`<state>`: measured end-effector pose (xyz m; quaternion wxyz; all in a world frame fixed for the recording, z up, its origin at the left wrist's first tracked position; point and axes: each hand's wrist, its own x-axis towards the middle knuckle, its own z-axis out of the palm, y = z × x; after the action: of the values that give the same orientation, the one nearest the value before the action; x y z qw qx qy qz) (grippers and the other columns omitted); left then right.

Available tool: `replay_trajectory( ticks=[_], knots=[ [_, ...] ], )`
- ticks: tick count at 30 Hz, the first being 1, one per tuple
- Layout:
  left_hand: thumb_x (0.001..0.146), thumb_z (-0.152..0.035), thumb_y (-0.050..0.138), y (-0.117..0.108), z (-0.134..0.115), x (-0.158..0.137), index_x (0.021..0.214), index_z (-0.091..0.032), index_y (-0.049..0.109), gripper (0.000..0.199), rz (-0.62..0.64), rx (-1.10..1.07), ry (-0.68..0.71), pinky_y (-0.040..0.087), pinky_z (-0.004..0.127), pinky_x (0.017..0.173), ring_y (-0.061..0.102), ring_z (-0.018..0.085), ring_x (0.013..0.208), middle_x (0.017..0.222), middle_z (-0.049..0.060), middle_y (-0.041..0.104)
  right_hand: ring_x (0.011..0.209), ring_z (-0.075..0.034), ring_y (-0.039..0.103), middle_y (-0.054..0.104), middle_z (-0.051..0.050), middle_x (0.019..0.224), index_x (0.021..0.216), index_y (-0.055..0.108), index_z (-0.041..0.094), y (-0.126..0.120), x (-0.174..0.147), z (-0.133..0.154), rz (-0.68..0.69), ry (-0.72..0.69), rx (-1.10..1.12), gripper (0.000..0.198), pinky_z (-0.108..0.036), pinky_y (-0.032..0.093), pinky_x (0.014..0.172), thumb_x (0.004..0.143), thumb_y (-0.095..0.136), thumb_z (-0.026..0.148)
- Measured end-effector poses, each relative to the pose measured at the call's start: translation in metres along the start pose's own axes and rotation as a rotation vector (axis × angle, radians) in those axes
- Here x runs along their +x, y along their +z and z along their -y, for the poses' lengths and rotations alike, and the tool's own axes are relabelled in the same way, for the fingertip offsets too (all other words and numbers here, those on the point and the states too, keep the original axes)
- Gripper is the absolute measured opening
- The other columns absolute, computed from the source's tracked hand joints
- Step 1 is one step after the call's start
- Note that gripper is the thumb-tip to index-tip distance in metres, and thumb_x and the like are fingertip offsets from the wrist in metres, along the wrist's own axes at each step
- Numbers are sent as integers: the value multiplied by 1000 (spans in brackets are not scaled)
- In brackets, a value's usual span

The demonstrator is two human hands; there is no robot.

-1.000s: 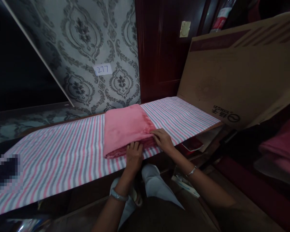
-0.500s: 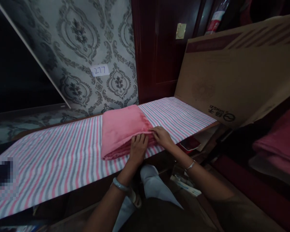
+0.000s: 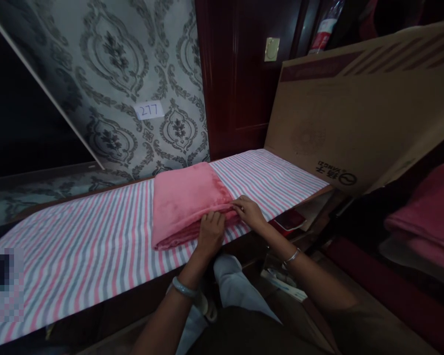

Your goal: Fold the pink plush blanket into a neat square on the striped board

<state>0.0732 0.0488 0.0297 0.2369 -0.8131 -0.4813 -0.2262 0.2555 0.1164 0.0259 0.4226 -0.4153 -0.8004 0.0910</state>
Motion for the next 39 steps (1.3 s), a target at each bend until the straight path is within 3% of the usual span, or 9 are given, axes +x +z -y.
replay_trajectory(
  ticks=[4, 12, 16, 21, 26, 31, 35, 39],
  knots=[
    [94, -16, 46, 2, -2, 1, 103, -18, 64, 20, -19, -14, -45, 40, 37, 81, 54, 22, 91, 95, 9, 63, 80, -18, 63, 64, -4, 87, 109, 72, 23, 0, -3, -4, 0, 18, -9, 25, -29, 49, 73, 92, 54, 18],
    [93, -17, 50, 2, -11, -6, 104, -18, 66, 19, 0, 39, -76, 40, 38, 81, 53, 23, 94, 98, 9, 64, 81, -18, 60, 61, -5, 94, 99, 62, 21, -3, -11, 3, -80, -8, 16, 16, -29, 49, 73, 90, 50, 15],
    [91, -17, 53, 0, -13, -7, 108, -21, 67, 22, 22, 23, -112, 40, 39, 86, 55, 22, 98, 104, 8, 66, 85, -19, 59, 58, -6, 96, 95, 59, 22, -6, -22, 11, -103, -99, 42, 22, -30, 50, 74, 87, 44, 9],
    [92, -19, 52, 2, -14, -10, 110, -25, 68, 25, -21, 24, -162, 37, 43, 97, 53, 25, 113, 117, 9, 66, 90, -21, 60, 61, -7, 98, 107, 61, 24, -3, -27, 14, -161, -68, 3, 26, -34, 52, 79, 90, 46, 11],
    [93, -17, 49, 4, -11, -10, 111, -26, 69, 28, -43, 17, -127, 28, 48, 109, 49, 26, 126, 132, 8, 62, 90, -21, 61, 61, -7, 94, 98, 67, 24, -4, -23, 14, -136, -85, 6, 23, -33, 52, 78, 93, 47, 14],
    [92, -15, 49, 2, -8, -6, 113, -24, 67, 29, -18, -23, -102, 32, 45, 106, 53, 24, 119, 125, 8, 66, 97, -24, 57, 60, -9, 100, 105, 66, 24, -10, -30, 23, -227, -139, -29, 27, -40, 52, 84, 89, 48, 11],
    [94, -18, 47, -1, -8, -1, 106, -21, 68, 24, -62, -45, -132, 35, 43, 101, 54, 24, 114, 122, 8, 67, 104, -26, 54, 59, -11, 111, 111, 66, 23, -7, -35, 28, -157, -201, -91, 31, -44, 51, 89, 87, 51, 10],
    [93, -18, 49, 0, -7, 2, 107, -21, 68, 24, -51, -64, -143, 38, 43, 95, 55, 25, 111, 121, 10, 66, 110, -29, 53, 58, -13, 119, 117, 64, 21, 3, -33, 26, -135, -161, -185, 35, -47, 50, 91, 85, 55, 10]
  ],
)
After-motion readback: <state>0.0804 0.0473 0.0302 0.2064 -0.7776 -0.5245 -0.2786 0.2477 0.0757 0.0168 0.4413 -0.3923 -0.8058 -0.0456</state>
